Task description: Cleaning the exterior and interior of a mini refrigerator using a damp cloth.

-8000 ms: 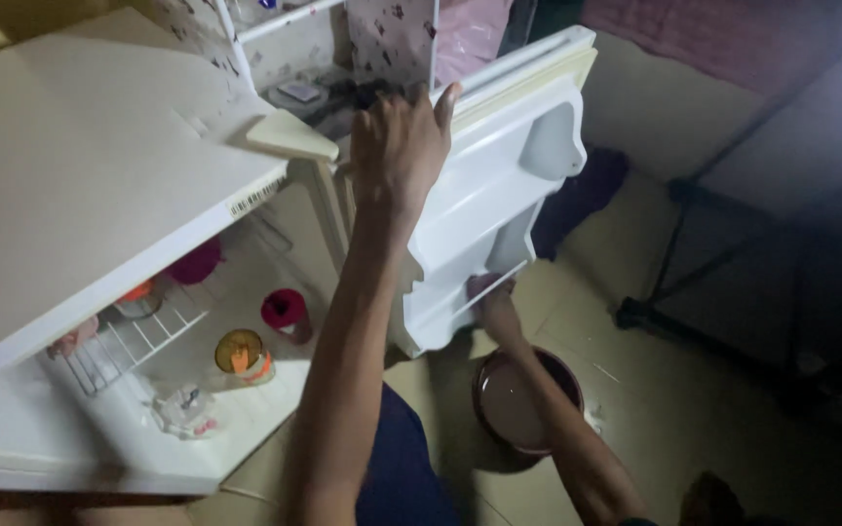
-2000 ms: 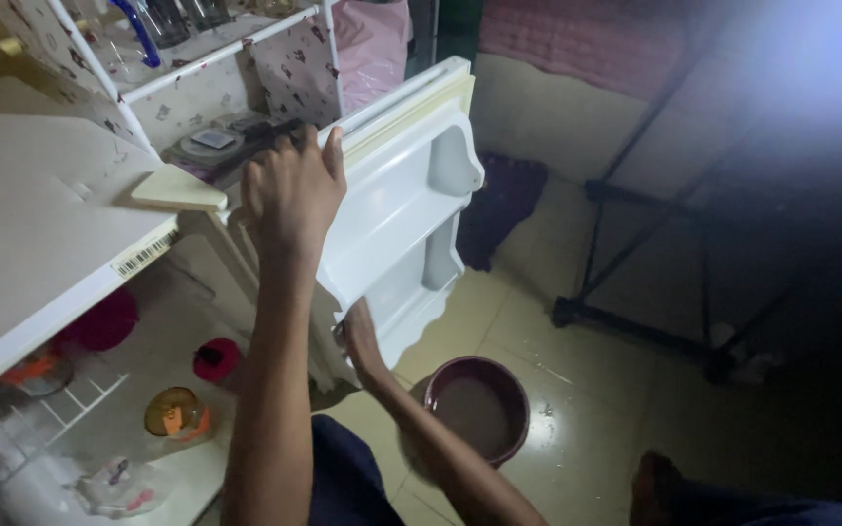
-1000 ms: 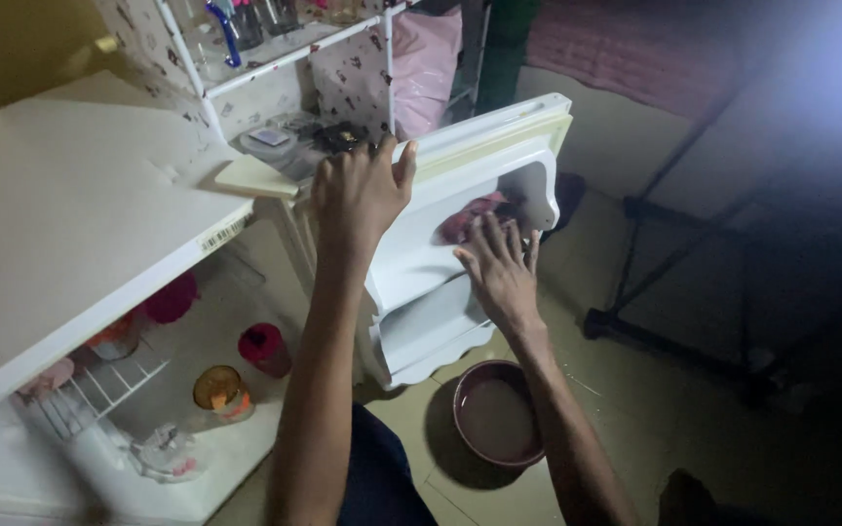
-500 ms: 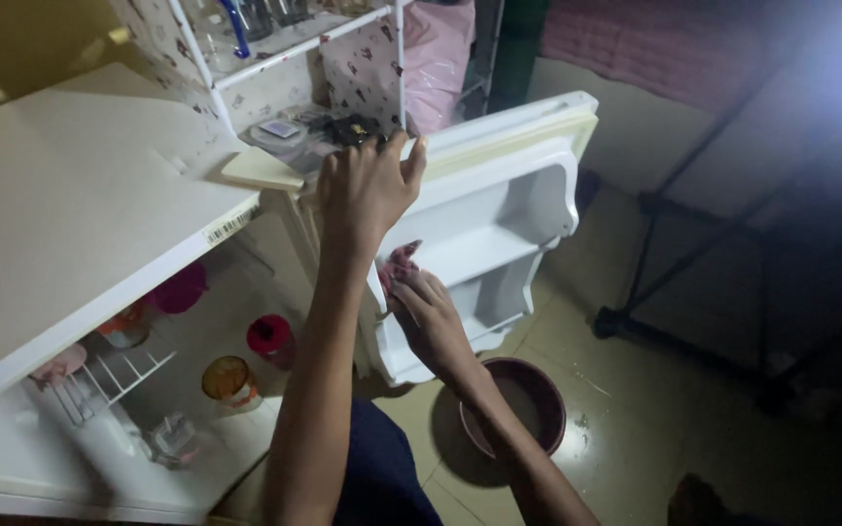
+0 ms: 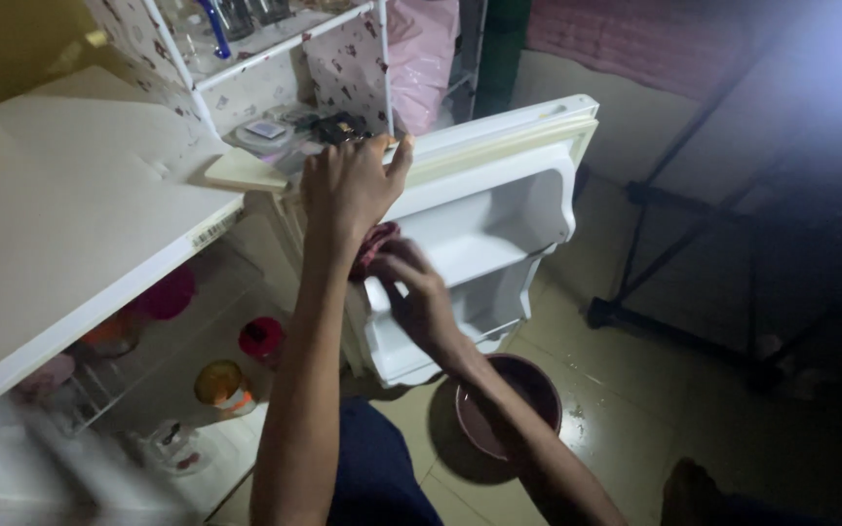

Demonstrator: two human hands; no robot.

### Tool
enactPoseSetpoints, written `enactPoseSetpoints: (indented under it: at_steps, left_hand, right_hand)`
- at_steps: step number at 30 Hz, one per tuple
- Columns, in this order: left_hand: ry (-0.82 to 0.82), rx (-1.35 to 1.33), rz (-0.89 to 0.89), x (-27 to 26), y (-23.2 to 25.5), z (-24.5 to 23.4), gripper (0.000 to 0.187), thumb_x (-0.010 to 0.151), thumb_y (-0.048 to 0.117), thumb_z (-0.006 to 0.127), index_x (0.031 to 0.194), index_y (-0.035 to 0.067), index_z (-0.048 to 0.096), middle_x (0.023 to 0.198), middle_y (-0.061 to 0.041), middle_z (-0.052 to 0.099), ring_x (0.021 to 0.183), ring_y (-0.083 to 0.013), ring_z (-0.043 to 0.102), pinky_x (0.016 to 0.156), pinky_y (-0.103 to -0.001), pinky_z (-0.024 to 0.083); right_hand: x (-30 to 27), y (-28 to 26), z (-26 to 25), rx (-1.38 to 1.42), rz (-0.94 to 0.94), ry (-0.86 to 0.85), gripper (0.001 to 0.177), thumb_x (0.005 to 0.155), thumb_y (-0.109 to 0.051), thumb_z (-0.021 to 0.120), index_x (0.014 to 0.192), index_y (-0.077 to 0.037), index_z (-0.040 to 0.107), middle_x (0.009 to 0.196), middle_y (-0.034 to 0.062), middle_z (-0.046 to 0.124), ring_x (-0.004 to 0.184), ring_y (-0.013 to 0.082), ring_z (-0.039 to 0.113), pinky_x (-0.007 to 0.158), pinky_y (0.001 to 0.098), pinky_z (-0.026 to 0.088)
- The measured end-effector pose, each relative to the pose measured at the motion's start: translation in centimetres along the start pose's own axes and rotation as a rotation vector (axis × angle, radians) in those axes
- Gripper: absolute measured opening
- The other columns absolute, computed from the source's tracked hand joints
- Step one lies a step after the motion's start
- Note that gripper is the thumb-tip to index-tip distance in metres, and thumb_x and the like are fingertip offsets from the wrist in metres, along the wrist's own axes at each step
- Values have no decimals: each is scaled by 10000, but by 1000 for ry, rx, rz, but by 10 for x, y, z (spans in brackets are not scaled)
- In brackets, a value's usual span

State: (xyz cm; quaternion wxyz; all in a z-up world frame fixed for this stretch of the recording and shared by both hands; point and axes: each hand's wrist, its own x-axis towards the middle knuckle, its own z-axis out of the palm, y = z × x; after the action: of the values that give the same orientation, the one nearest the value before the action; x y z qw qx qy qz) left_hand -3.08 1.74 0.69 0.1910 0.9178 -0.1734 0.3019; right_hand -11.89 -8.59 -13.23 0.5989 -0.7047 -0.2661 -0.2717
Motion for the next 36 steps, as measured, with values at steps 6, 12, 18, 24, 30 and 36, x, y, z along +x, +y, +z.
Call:
enactPoseSetpoints:
  at_steps: [6, 12, 18, 24, 30, 36]
  left_hand:
    - [67, 59, 17, -1, 3, -7, 506, 1004, 534, 484, 998, 154, 817, 847, -187, 757, 775, -398, 730, 706, -541, 555]
    - [94, 157, 14, -3, 6, -7, 495, 1032, 448, 469, 899, 105, 800, 742, -192, 731, 692, -388, 725, 673, -519, 560]
    - [44, 216, 49, 5, 2, 9, 502, 1040, 397, 433, 850, 85, 777, 728, -197, 728, 651, -361, 728, 652, -500, 563]
    - [92, 245, 18, 1, 5, 6, 473, 1062, 328, 412, 823, 106, 755, 752, -186, 735, 664, -356, 730, 633, -486, 577]
    - [189, 305, 94, 1, -3, 13, 425, 1046, 319, 472, 785, 108, 732, 692, -172, 716, 588, -336, 712, 589, -456, 570]
    - [305, 319, 118, 1, -8, 26, 405, 1020, 327, 494, 766, 114, 728, 678, -140, 712, 577, -321, 705, 599, -463, 562]
  right_hand:
    - [49, -19, -94, -738, -289, 316, 265, 891, 61, 698, 1137, -36, 724, 1246, 125, 644, 1225, 321, 610, 1041, 420, 520]
    - [77, -10, -130, -817, -176, 423, 222, 918, 10, 721, 1135, -28, 688, 1192, 172, 636, 1165, 382, 577, 953, 480, 506]
    - [63, 35, -65, -719, -296, 281, 349, 834, 23, 713, 1180, -5, 682, 1205, 189, 646, 1180, 393, 590, 999, 486, 508]
    - [74, 42, -96, -714, -340, 160, 447, 749, -18, 773, 1187, -39, 683, 1280, 215, 602, 1161, 423, 553, 960, 469, 502]
    - [86, 57, -166, -898, -258, 331, 382, 905, -22, 717, 1271, -36, 608, 1301, 186, 559, 1147, 390, 558, 991, 468, 490]
    - [61, 98, -185, -495, -2, 457, 333, 1063, -94, 570, 1389, -29, 546, 1332, 171, 576, 1155, 293, 640, 990, 392, 534]
